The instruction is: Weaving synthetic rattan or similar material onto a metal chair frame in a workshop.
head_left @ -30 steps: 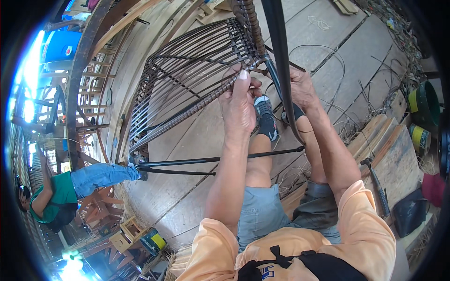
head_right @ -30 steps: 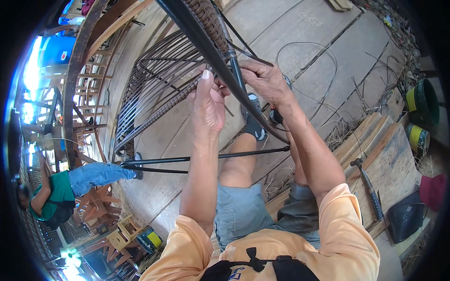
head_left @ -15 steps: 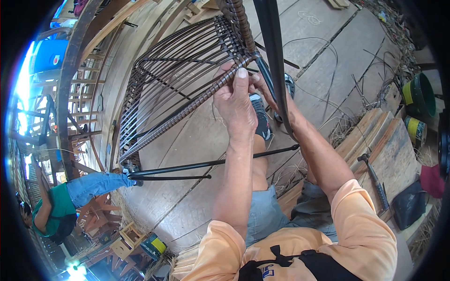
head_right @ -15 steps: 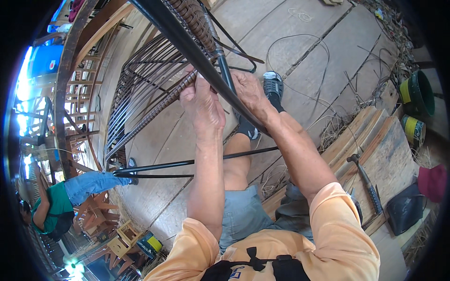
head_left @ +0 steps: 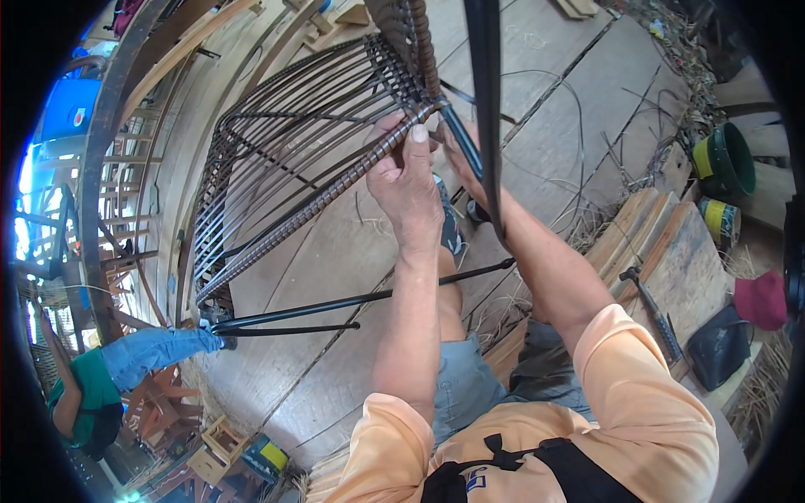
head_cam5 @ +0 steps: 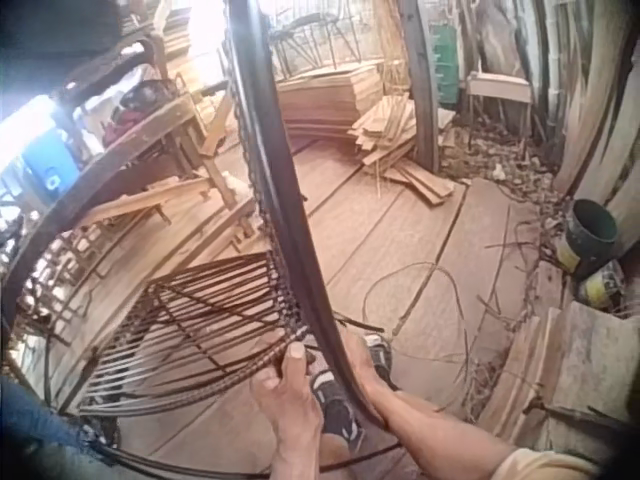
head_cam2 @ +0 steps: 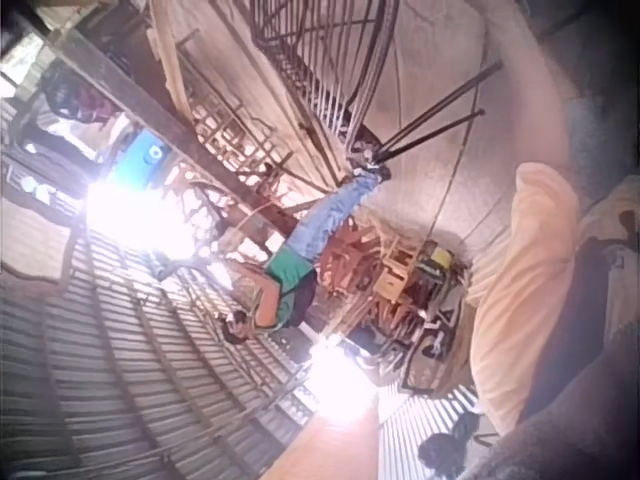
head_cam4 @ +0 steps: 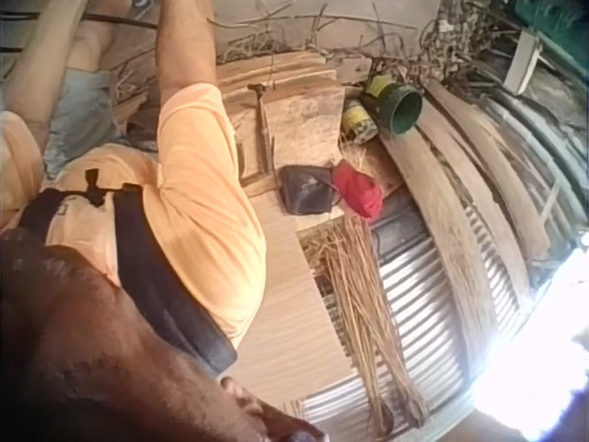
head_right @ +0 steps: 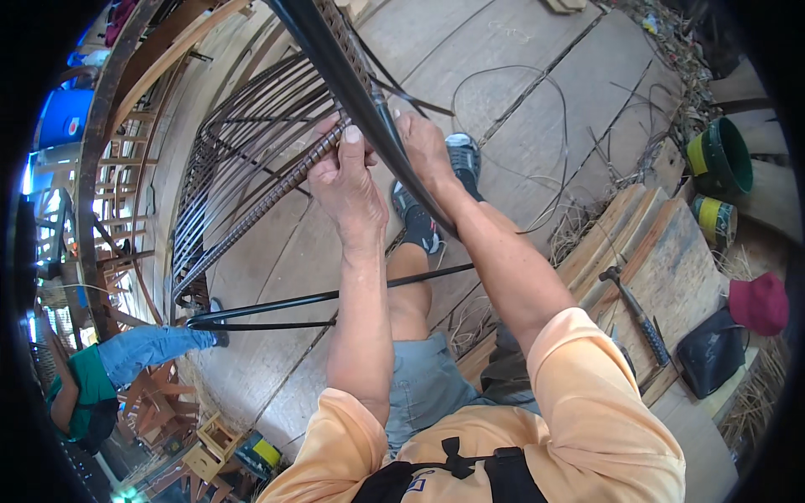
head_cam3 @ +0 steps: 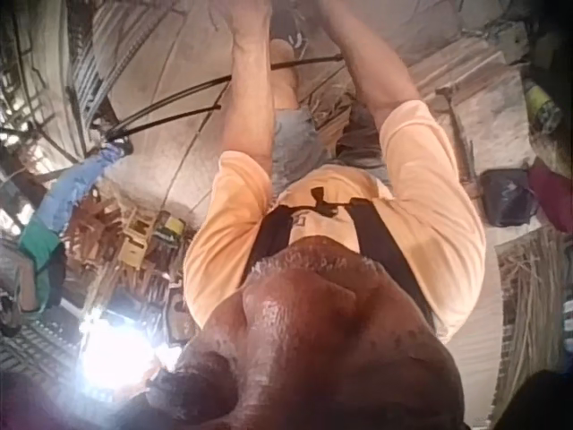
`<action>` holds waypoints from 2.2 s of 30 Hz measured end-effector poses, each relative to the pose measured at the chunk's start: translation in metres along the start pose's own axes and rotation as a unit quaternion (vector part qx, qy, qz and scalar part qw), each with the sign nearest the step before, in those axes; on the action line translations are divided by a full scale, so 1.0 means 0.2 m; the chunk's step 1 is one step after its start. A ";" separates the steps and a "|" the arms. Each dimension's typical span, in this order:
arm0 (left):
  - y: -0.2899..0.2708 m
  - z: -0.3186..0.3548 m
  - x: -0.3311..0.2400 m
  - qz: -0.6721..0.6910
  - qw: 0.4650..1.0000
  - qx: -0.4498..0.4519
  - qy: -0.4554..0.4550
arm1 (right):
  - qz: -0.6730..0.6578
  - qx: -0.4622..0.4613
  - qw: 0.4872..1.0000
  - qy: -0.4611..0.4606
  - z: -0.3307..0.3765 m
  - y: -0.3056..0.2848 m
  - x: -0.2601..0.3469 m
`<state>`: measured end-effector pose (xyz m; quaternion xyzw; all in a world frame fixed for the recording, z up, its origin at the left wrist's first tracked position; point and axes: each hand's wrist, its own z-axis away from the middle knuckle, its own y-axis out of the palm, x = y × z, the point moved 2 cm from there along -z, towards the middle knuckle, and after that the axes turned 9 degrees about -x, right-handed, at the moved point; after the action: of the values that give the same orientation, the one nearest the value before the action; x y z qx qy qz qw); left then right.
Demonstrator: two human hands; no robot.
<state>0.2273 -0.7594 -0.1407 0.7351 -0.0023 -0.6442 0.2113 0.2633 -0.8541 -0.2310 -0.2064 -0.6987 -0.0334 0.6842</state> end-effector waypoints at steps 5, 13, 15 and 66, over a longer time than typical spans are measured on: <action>0.00 -0.02 0.02 0.006 0.999 -0.017 0.032 | -0.010 0.006 1.000 0.016 -0.03 0.06 -0.05; 0.00 -0.02 -0.01 -0.002 1.000 0.007 0.031 | 0.013 0.010 0.998 0.062 -0.05 0.08 -0.07; 0.00 -0.06 -0.02 -0.002 0.999 0.014 0.045 | 0.026 0.004 0.999 0.047 -0.07 0.09 -0.03; -0.13 0.16 0.01 -0.438 0.847 0.003 0.300 | -0.099 0.022 0.994 0.032 0.02 -0.01 0.17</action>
<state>0.1895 -0.7461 -0.1525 0.8179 0.3814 -0.4178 -0.1047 0.2594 -0.8459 -0.1989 -0.1198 -0.6938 -0.0917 0.7042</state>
